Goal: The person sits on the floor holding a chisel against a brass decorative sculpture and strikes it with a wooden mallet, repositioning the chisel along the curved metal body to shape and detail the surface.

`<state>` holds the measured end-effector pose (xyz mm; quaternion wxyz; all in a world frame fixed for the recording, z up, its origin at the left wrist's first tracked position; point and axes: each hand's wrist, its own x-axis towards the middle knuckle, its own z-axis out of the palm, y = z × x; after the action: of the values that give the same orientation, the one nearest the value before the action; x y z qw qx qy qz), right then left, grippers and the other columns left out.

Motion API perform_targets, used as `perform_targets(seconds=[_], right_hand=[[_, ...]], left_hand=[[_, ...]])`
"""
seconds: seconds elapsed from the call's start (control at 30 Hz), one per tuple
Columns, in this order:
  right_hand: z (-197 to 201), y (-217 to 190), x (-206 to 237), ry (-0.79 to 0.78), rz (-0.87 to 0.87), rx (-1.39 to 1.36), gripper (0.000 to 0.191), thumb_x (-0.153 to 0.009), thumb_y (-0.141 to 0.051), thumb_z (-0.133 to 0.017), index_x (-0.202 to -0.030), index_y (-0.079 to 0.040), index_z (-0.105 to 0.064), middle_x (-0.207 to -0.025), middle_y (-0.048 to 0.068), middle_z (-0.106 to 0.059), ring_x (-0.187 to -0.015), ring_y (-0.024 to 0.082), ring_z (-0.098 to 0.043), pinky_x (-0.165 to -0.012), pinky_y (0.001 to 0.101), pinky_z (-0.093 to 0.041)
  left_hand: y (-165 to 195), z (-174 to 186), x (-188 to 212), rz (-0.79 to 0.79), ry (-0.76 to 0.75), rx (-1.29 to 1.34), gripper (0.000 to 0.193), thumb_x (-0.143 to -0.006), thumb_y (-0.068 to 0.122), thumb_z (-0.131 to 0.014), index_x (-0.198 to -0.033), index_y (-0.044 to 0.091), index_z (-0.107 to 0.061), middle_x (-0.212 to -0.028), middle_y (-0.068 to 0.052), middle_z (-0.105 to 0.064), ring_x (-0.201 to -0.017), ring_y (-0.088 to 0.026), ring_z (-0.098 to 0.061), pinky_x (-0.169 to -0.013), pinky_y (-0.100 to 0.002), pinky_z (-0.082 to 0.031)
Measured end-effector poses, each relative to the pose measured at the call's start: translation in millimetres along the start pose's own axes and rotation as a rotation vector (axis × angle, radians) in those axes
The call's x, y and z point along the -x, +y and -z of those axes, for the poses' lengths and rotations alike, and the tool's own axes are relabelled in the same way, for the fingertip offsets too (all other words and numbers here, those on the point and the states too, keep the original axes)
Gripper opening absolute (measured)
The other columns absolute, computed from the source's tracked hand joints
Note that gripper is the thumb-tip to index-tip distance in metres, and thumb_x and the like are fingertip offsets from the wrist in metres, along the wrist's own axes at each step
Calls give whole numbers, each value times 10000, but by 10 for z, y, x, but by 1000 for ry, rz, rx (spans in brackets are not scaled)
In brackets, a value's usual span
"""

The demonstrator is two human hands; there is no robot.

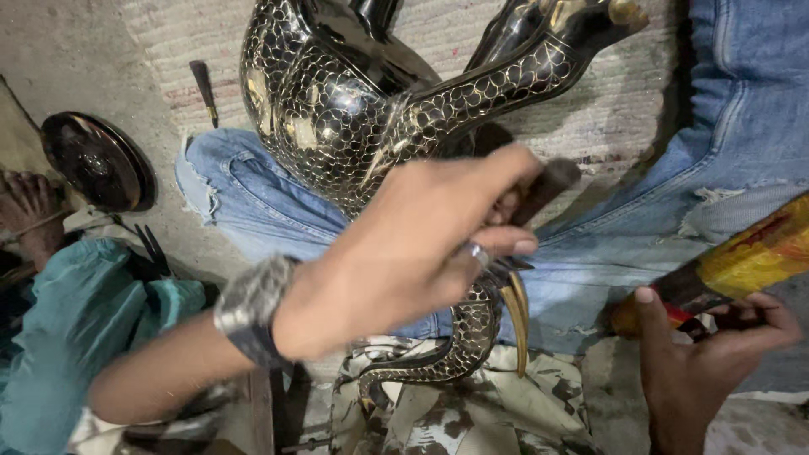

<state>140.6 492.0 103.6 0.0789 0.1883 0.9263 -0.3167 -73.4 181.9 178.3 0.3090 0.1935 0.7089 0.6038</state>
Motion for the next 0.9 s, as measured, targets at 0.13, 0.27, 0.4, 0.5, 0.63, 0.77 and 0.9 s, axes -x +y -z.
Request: perform_targets(seconds=[0.13, 0.27, 0.4, 0.5, 0.63, 0.77, 0.9], right_hand=[[36, 80, -26, -43, -60, 18, 775, -972, -58, -855, -1430, 9, -233, -1216, 129, -411, -1049, 180, -503, -872, 306, -461], [57, 240, -11, -78, -76, -59, 763, -992, -73, -827, -1463, 9, -231, -1196, 111, -424, -1034, 163, -517, -850, 273, -467], [33, 351, 40, -51, -46, -92, 767, -1010, -90, -835, -1476, 3, -233, -1241, 111, -439, -1084, 161, -529, -919, 251, -498], [19, 351, 65, -52, -26, -125, 748, -1032, -91, -824, -1479, -8, -231, -1271, 115, -440, -1107, 161, -520, -899, 239, -475], [5, 296, 93, -41, -122, -147, 797, -998, -109, -847, -1464, -8, -208, -1275, 103, -429, -1095, 154, -510, -865, 258, -486], [-43, 277, 126, -28, -110, -146, 835, -974, -135, -847, -1489, -17, -200, -1245, 86, -388, -1096, 148, -449, -895, 262, -437], [-92, 281, 144, -21, -7, -106, 832, -1021, -123, -856, -1517, -25, -196, -1309, 94, -357, -1180, 155, -416, -1044, 277, -414]], left_hand=[[4, -95, 13, -12, 8, -62, 477, -787, -183, -592, -1208, -12, -444, -998, -205, -669, -975, -315, -757, -658, -356, -607], [-64, -110, -50, 74, -107, -212, 491, -757, -155, -632, -1199, -15, -472, -931, -163, -685, -833, -314, -745, -577, -393, -529], [-170, -45, -187, -114, -189, -187, 394, -799, -158, -642, -1153, -36, -519, -888, -165, -670, -814, -325, -733, -647, -421, -541], [-236, -13, -267, -50, -339, -113, 377, -807, -168, -600, -1157, -35, -553, -890, -139, -697, -842, -253, -774, -638, -381, -570], [-278, 12, -273, -57, -409, -87, 395, -764, -160, -608, -1138, -46, -552, -944, -159, -696, -1004, -259, -770, -652, -343, -630], [-296, 81, -249, -19, -425, -108, 349, -818, -160, -591, -1145, -44, -549, -797, -151, -646, -900, -222, -801, -637, -354, -609], [-311, 179, -229, -92, -384, -126, 291, -812, -157, -610, -1071, -55, -525, -732, -157, -578, -770, -297, -734, -648, -438, -512]])
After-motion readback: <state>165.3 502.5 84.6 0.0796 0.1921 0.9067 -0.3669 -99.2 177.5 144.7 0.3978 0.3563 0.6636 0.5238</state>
